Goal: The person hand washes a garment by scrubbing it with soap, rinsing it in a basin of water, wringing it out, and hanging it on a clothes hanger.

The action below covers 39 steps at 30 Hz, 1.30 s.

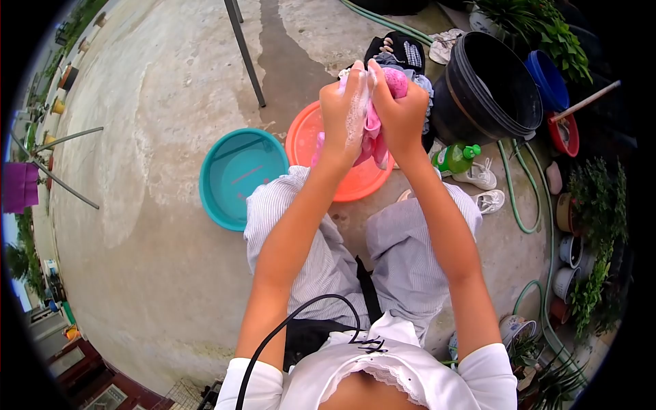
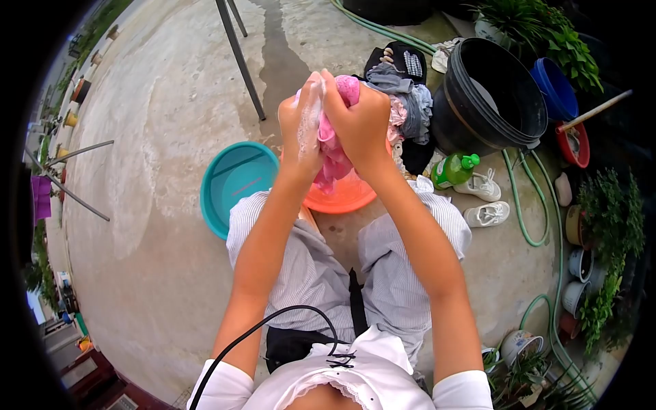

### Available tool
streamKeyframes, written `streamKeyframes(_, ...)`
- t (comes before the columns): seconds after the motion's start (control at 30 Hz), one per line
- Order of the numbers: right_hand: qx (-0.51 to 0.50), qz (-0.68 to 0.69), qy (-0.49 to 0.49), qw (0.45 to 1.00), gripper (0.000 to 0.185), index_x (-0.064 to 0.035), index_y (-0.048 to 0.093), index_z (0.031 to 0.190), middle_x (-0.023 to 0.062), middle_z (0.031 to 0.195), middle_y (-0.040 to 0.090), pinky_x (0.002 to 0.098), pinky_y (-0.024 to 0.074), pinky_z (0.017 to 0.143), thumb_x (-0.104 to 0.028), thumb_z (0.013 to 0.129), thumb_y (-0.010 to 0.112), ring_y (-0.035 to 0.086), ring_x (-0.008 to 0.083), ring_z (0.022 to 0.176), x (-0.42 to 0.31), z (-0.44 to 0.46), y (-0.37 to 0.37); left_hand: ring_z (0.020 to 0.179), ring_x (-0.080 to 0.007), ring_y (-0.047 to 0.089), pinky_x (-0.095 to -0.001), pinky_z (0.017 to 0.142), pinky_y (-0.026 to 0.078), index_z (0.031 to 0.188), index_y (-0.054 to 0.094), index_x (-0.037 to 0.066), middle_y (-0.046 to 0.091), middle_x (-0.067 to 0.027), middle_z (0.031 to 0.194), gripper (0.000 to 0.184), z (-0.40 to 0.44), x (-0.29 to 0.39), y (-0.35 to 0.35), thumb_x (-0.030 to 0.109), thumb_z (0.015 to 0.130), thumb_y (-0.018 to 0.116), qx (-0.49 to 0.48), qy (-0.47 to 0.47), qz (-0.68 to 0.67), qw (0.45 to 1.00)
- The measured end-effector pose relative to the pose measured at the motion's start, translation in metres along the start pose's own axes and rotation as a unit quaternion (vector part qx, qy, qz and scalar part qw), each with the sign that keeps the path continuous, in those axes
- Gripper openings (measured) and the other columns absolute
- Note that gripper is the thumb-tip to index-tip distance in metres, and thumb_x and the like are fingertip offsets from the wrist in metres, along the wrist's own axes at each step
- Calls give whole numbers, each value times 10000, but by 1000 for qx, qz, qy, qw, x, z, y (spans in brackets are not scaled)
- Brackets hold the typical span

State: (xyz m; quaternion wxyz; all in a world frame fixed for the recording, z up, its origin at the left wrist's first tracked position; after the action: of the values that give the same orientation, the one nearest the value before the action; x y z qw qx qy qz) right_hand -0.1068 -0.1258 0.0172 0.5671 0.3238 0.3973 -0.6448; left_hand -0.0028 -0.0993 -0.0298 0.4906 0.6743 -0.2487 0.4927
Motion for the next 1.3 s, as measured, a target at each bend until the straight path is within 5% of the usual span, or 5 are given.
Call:
streamKeyframes(0.47, -40, -58, -173, 982, 256, -26, 523, 506, 89, 432, 457, 323, 306, 357, -128, 711, 638, 452, 218, 348, -22, -24, 14, 515, -54, 358, -223, 457, 302, 677, 478, 61, 396, 42, 595, 282, 10, -6, -10, 266, 868, 503, 27, -31, -78, 996)
streamKeyframes(0.63, 5, 106, 79, 991, 305, 19, 495, 536, 71, 420, 432, 290, 272, 378, -133, 777, 602, 313, 113, 367, 28, 8, 1, 584, -33, 370, -211, 524, 330, 808, 543, 32, 446, 54, 687, 239, -3, -9, 3, 260, 867, 503, 8, -41, 33, 999)
streamKeyframes(0.9, -57, -54, -232, 970, 271, -11, 514, 502, 88, 404, 444, 304, 320, 364, -120, 723, 628, 413, 216, 335, -37, -35, 21, 507, -62, 383, -230, 434, 311, 672, 482, 72, 402, 33, 590, 266, 15, -6, -16, 267, 843, 539, 51, -50, -79, 994)
streamKeyframes(1.13, -11, 112, 100, 989, 362, 27, 464, 528, 14, 416, 351, 263, 256, 387, -167, 816, 566, 271, 47, 443, 32, 8, 5, 597, -40, 357, -203, 522, 319, 756, 528, 36, 434, 53, 681, 256, -2, -9, 1, 264, 870, 499, 9, -31, 27, 999)
streamKeyframes(1.3, 7, 19, -44, 999, 317, 7, 482, 504, 89, 420, 441, 306, 294, 368, -135, 755, 613, 387, 160, 341, -2, -14, 8, 514, -42, 330, -217, 457, 285, 681, 484, 53, 395, 53, 592, 274, 10, -5, -7, 258, 862, 502, 27, -22, -45, 998)
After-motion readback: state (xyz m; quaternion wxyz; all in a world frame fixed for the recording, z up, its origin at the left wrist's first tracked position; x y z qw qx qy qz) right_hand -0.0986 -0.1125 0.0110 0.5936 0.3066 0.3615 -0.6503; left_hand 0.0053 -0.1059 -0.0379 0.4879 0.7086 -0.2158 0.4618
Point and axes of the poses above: each hand's wrist, its own z-axis towards the middle knuckle, its own y-axis out of the palm, x = y × z, the point moved 8 cm from there along z, towards the middle knuckle
